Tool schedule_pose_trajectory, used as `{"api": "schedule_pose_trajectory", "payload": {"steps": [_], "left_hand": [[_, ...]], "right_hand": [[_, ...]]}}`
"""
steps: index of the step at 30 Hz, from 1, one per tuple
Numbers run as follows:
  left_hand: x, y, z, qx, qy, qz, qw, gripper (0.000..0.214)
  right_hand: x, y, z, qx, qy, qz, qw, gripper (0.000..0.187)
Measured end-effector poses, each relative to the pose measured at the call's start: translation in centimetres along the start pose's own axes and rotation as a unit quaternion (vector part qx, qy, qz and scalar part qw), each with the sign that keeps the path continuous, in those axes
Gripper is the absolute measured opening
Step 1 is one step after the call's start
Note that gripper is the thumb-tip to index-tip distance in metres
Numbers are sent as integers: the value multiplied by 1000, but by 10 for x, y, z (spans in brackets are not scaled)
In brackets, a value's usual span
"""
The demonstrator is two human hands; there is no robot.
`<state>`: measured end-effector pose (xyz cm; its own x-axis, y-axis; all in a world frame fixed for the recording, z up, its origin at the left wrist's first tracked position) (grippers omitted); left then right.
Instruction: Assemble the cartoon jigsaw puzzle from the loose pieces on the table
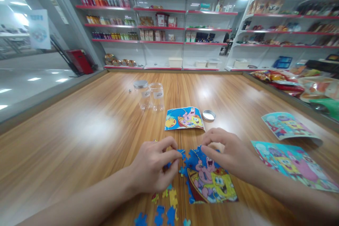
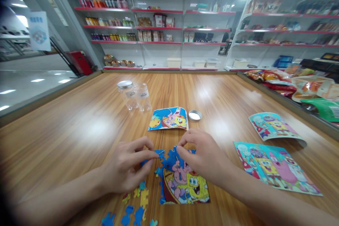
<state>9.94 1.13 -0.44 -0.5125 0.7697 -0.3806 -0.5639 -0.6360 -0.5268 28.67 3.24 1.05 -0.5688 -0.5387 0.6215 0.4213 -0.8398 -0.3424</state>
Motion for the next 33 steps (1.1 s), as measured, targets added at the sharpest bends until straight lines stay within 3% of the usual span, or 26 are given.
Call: {"api": "schedule_pose_trajectory", "payload": {"steps": [4, 10, 24, 33], "left_hand": [[4, 1, -3, 27, -15, 3, 1000, 18], [4, 7, -7, 60, -21, -3, 998, 21], [2, 3, -20, 156, -28, -3, 987, 27], [2, 4, -20, 161, -39, -16, 986, 29]], "right_hand": [[9, -14, -5, -5, 27, 13, 1000, 13], [9, -9, -24, -33, 84, 99, 991, 11], [2, -8, -34, 6, 49, 80, 996, 16], [1, -9, -36, 19, 60, 81, 995, 12]]}}
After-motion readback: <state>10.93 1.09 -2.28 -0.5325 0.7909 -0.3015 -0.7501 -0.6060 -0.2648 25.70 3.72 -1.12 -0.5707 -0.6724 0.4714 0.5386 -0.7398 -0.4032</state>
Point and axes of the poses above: each hand's wrist, its own y-axis away from the middle knuckle, its own z-axis out of the back of the hand, x = y × z, the point moved 7 cm from there along -y, towards the middle knuckle, and after that the axes turned 6 degrees about z, right-handed, at the moved point
